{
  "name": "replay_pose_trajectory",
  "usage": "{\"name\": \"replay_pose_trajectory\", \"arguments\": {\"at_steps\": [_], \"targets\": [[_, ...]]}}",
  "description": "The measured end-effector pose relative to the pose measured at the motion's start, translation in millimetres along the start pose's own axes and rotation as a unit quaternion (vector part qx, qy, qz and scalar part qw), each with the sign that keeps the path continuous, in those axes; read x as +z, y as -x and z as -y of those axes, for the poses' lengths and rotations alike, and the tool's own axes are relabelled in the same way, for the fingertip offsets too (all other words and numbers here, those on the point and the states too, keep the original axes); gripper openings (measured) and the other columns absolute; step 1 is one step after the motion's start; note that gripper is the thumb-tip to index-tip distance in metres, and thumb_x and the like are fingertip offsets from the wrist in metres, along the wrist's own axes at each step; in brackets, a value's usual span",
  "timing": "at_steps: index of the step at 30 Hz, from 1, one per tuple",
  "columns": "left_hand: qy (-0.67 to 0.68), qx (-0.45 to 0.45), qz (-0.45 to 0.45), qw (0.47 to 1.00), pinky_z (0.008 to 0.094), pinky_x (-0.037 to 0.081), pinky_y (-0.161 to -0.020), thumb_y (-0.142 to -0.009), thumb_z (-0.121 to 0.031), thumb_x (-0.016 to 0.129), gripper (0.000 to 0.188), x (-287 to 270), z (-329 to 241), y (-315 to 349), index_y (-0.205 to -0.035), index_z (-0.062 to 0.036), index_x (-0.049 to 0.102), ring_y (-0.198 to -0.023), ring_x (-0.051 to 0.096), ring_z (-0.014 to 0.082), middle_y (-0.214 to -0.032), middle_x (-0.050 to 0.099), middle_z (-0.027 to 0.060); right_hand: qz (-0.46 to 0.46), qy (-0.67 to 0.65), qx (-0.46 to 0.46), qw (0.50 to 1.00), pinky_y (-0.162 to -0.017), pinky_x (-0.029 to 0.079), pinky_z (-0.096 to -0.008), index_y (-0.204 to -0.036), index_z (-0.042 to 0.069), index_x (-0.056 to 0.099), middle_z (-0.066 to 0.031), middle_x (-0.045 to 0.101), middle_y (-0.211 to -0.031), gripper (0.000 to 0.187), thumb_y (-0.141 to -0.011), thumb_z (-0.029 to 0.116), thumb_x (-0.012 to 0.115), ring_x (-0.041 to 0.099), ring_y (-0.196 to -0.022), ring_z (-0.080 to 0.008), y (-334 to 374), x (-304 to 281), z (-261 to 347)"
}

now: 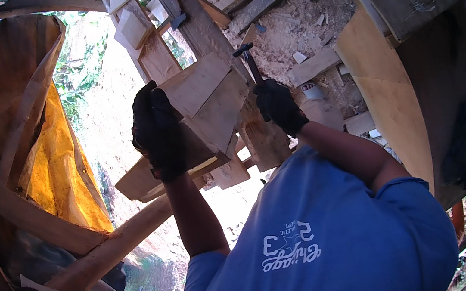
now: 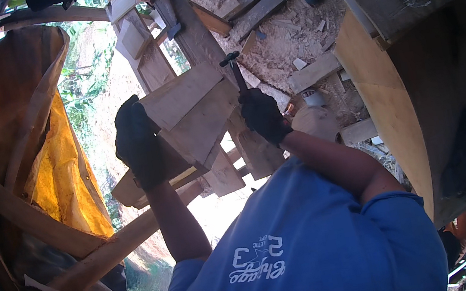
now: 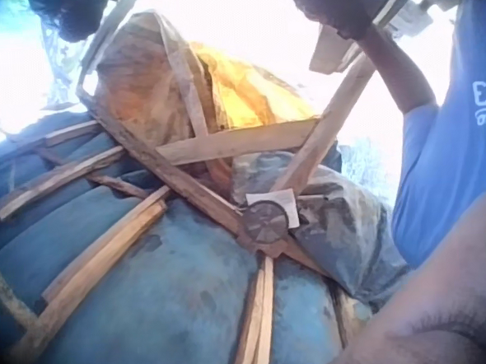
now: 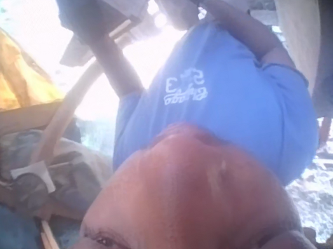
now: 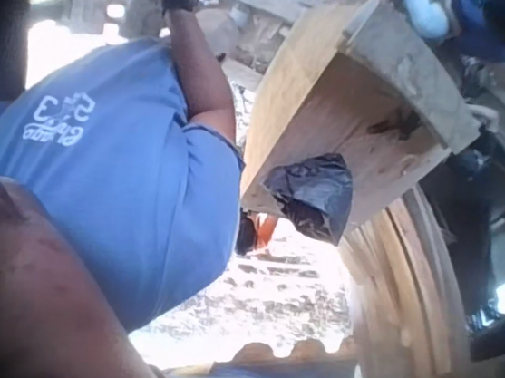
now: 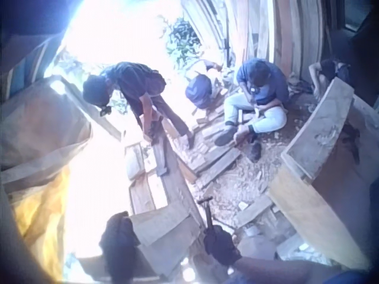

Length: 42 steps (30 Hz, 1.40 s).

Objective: The person assembles a wooden crate by hand using a hammer to drive nails into wooden slats. They position the slats onto a frame, align the edges, and hammer several nails to secure each piece.

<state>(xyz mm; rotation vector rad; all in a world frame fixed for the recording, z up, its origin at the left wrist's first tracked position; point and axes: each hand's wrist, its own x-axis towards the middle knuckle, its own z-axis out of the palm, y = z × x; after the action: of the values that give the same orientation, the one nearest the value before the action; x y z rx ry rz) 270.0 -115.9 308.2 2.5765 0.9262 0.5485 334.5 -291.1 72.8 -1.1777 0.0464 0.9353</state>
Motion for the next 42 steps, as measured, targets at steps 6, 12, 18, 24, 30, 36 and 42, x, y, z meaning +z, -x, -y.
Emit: {"name": "replay_pose_trajectory", "arguments": {"at_steps": [6,12,18,24,30,36,42], "targets": [[-0.006,0.001,-0.020,1.000,0.0354,0.056,-0.078,-0.105,-0.032,0.068,0.036,4,-3,3,-0.130,-0.0069,0.072,-0.082,0.071,0.0186,-0.098,0.077,0.0106,0.037,0.154,0.018,0.987,-0.050,0.048,-0.0312,-0.104,0.010,0.062,0.0013,0.060,-0.073,0.009,-0.106,0.018,0.059,0.059,-0.059,-0.0116,-29,-6,-55],[-0.041,-0.105,0.025,0.993,0.0386,0.058,-0.081,-0.096,-0.039,0.078,0.046,-5,-18,1,-0.131,-0.0101,0.071,-0.087,0.074,0.0213,-0.099,0.077,0.0095,0.056,0.005,0.104,0.993,-0.046,0.046,-0.0319,-0.105,0.010,0.065,-0.0006,0.059,-0.072,0.011,-0.105,0.020,0.060,0.057,-0.053,-0.0136,-69,-11,41],[-0.012,-0.122,0.026,0.992,0.0402,0.057,-0.083,-0.093,-0.040,0.080,0.048,-8,-21,13,-0.132,-0.0131,0.071,-0.089,0.074,0.0203,-0.098,0.075,0.0068,0.101,0.500,-0.255,0.821,-0.073,0.056,-0.0456,-0.103,0.008,0.078,-0.0146,0.076,-0.088,0.026,-0.101,0.028,0.062,0.072,-0.075,-0.0333,-205,18,121],[-0.014,-0.108,0.018,0.994,0.0358,0.056,-0.077,-0.091,-0.030,0.083,0.045,-7,-17,33,-0.130,-0.0103,0.073,-0.081,0.069,0.0160,-0.088,0.071,0.0021,0.393,0.669,-0.302,0.554,-0.080,0.057,-0.0486,-0.101,0.008,0.077,-0.0179,0.077,-0.096,0.026,-0.101,0.027,0.060,0.075,-0.090,-0.0394,-297,51,143],[0.020,-0.072,-0.023,0.997,0.0344,0.060,-0.075,-0.088,-0.020,0.085,0.036,-4,-19,42,-0.120,-0.0056,0.078,-0.081,0.077,0.0208,-0.094,0.080,0.0100,0.412,0.771,0.013,0.485,-0.083,0.057,-0.0474,-0.101,0.008,0.075,-0.0181,0.076,-0.100,0.021,-0.099,0.022,0.059,0.074,-0.093,-0.0388,-236,91,189],[0.011,-0.042,-0.034,0.998,0.0351,0.058,-0.072,-0.089,-0.019,0.084,0.036,-6,-21,50,-0.122,-0.0080,0.078,-0.079,0.074,0.0207,-0.092,0.077,0.0087,0.311,0.665,-0.322,0.597,-0.086,0.056,-0.0485,-0.102,0.008,0.075,-0.0208,0.075,-0.096,0.021,-0.101,0.022,0.060,0.073,-0.095,-0.0404,-260,68,164],[0.025,-0.044,-0.034,0.998,0.0359,0.056,-0.070,-0.101,-0.016,0.068,0.030,-6,-9,56,-0.130,-0.0123,0.076,-0.075,0.072,0.0172,-0.085,0.075,0.0057,0.424,0.726,-0.274,0.467,-0.084,0.057,-0.0489,-0.104,0.006,0.075,-0.0210,0.075,-0.103,0.024,-0.102,0.025,0.060,0.074,-0.095,-0.0394,-243,45,166]]}}
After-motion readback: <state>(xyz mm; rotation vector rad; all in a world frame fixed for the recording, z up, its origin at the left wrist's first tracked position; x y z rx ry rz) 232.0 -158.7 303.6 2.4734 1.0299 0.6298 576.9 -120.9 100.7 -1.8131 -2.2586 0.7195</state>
